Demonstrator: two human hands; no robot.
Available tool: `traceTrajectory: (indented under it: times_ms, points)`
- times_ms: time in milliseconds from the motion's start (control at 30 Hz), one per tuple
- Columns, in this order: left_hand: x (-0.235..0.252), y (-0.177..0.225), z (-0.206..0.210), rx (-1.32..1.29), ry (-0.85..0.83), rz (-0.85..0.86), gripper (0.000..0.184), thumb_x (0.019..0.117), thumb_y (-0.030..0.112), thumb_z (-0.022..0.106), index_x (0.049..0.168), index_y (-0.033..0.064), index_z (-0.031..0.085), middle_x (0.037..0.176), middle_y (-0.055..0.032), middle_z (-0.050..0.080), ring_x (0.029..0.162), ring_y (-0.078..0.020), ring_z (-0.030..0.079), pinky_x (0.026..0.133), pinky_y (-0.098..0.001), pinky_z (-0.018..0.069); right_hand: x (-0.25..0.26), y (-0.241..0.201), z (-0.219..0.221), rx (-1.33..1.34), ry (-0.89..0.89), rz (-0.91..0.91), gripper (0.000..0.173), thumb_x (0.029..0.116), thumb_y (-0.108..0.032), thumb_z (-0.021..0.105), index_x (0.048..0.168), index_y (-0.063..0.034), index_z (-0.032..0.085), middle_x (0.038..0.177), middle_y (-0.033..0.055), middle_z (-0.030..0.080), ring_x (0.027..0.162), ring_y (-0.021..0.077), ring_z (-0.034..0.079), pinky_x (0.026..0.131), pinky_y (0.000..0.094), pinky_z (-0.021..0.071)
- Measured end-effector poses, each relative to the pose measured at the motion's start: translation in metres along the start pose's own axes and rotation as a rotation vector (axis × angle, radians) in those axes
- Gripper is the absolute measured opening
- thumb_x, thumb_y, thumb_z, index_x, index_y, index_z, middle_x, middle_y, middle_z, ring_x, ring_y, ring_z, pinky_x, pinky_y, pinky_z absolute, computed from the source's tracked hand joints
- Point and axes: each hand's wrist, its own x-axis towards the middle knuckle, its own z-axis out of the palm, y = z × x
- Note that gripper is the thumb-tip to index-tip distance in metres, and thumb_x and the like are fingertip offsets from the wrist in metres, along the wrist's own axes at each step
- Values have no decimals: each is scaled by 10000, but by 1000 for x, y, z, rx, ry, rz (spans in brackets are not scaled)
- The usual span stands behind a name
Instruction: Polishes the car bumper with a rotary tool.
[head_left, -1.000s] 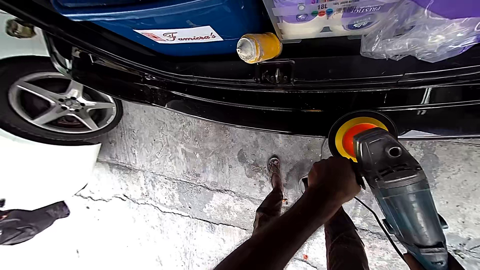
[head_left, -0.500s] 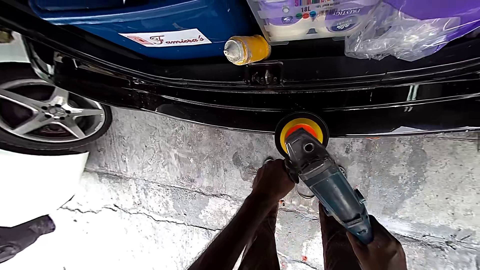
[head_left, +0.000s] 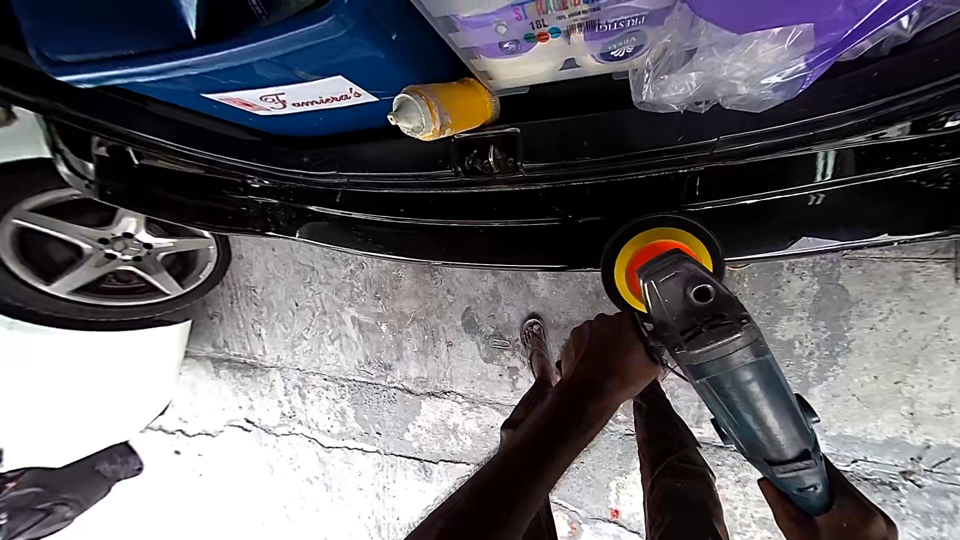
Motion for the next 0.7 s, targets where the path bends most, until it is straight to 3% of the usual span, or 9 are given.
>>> traceTrajectory:
  times_ms: [167, 367, 567, 700]
  points:
    - [12, 70, 4, 68, -87, 119, 273, 901, 383, 705, 979, 121, 696, 915, -93, 706, 861, -296, 698, 654, -531, 540, -1, 44, -20, 28, 34, 132, 477, 815, -189, 757, 1152, 132, 656, 969, 289, 728, 885, 405, 735, 831, 572, 566]
    - [16, 111, 9, 88, -82, 241, 184, 895, 312, 714, 915, 131, 685, 850, -77, 689, 786, -277, 687, 572, -504, 518, 2, 70, -29, 48, 63, 209, 478, 831, -197, 762, 1152, 138, 646, 989, 281, 724, 924, 360, 732, 868, 520, 568]
    - [11, 59, 9, 89, -53, 87, 262, 905, 382, 698, 952, 124, 684, 865, -94, 699, 826, -302, 699, 634, -533, 533, 6, 31, -22, 47, -5, 110, 488, 785, -199, 774, 1124, 133, 660, 923, 297, 719, 829, 455, 720, 770, 629, 551]
    - [-1, -2, 14, 25, 18, -76, 305, 915, 415, 702, 921, 110, 692, 864, -113, 699, 852, -314, 694, 710, -553, 531, 8, 3, -2, 26, -47, 20, 456, 752, -269, 778, 1062, 55, 696, 872, 226, 726, 759, 418, 723, 670, 628, 555]
